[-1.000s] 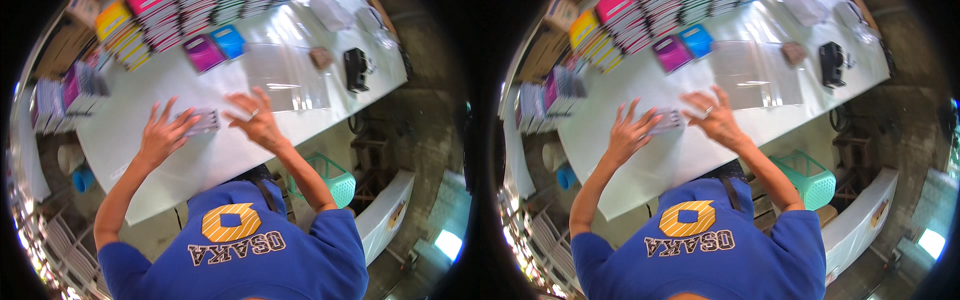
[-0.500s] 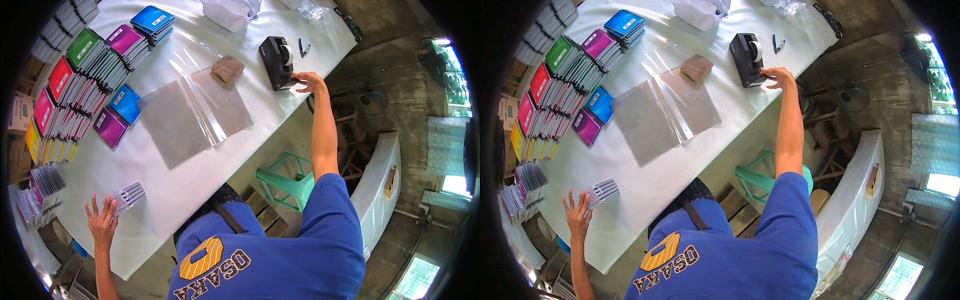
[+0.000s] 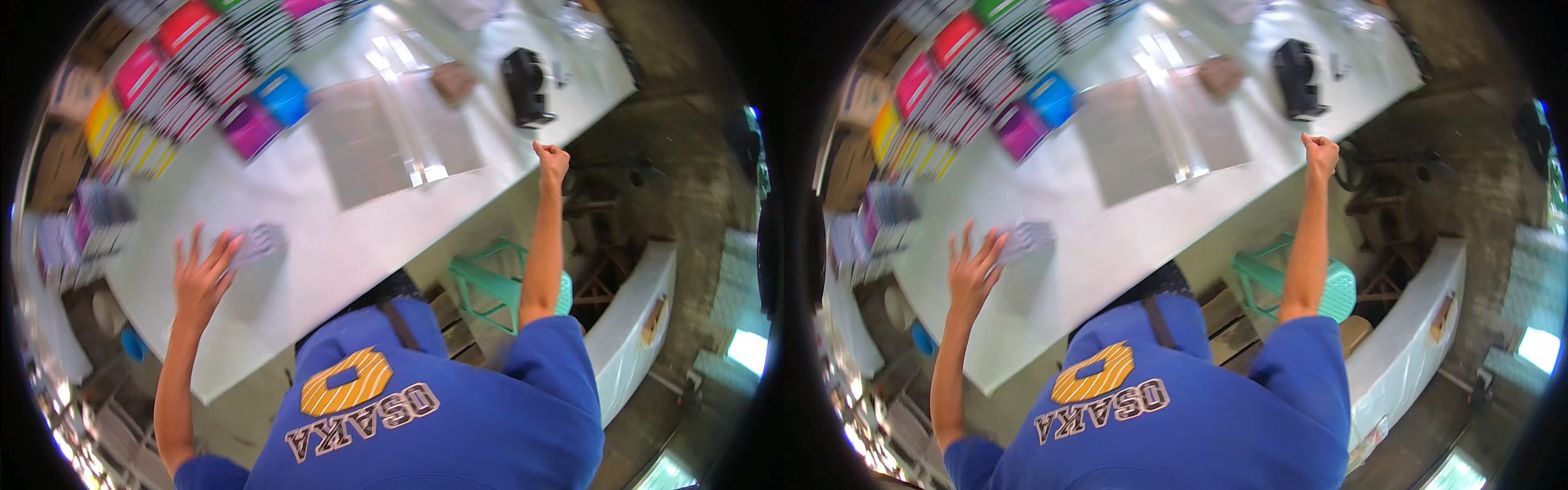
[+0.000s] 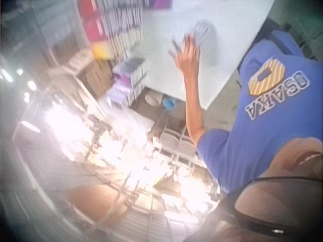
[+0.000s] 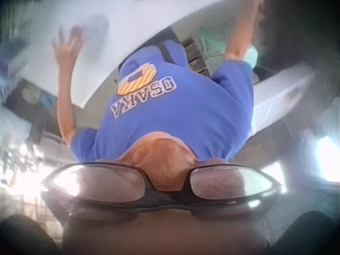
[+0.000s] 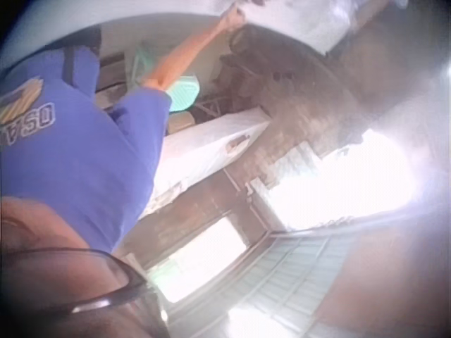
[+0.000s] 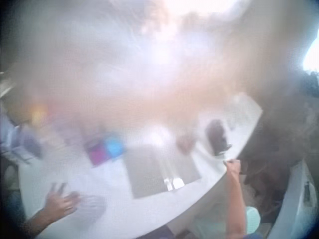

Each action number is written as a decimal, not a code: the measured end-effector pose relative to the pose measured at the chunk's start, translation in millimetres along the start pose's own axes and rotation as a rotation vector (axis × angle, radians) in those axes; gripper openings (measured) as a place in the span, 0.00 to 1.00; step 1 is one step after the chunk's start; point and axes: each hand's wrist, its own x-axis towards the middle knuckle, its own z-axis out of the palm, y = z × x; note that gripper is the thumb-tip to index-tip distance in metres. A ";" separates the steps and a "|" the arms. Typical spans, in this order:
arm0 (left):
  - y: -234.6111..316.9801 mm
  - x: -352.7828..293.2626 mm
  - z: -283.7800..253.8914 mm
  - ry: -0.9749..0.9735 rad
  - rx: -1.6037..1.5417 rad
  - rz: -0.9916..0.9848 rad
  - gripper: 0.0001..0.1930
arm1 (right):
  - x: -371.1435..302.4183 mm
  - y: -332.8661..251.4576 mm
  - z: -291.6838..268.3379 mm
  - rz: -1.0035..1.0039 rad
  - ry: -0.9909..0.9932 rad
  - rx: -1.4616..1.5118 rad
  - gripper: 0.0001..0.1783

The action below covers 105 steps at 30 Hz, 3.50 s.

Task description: The person packages notebooks into plastic sleeves. The person picks up stacks of small notebooks of various colors, places them inside clear plastic sleeves, and then uses a piece of tape to seal the sleeves.

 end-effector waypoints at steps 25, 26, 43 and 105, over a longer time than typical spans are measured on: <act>-21.2 -2.1 0.3 0.187 -0.297 0.000 0.30 | -487.9 -237.1 103.4 0.307 -0.697 0.943 0.17; -22.1 4.4 0.1 0.173 -0.398 -0.061 0.30 | -487.9 -232.4 105.4 0.310 -0.712 0.963 0.16; -15.5 -74.7 8.1 -0.028 -1.222 -0.014 0.28 | -405.6 -228.7 123.2 0.484 -1.682 0.705 0.35; 162.4 258.1 118.4 -0.111 -0.268 0.177 0.43 | 55.6 -117.9 73.1 -0.801 -0.276 0.304 0.29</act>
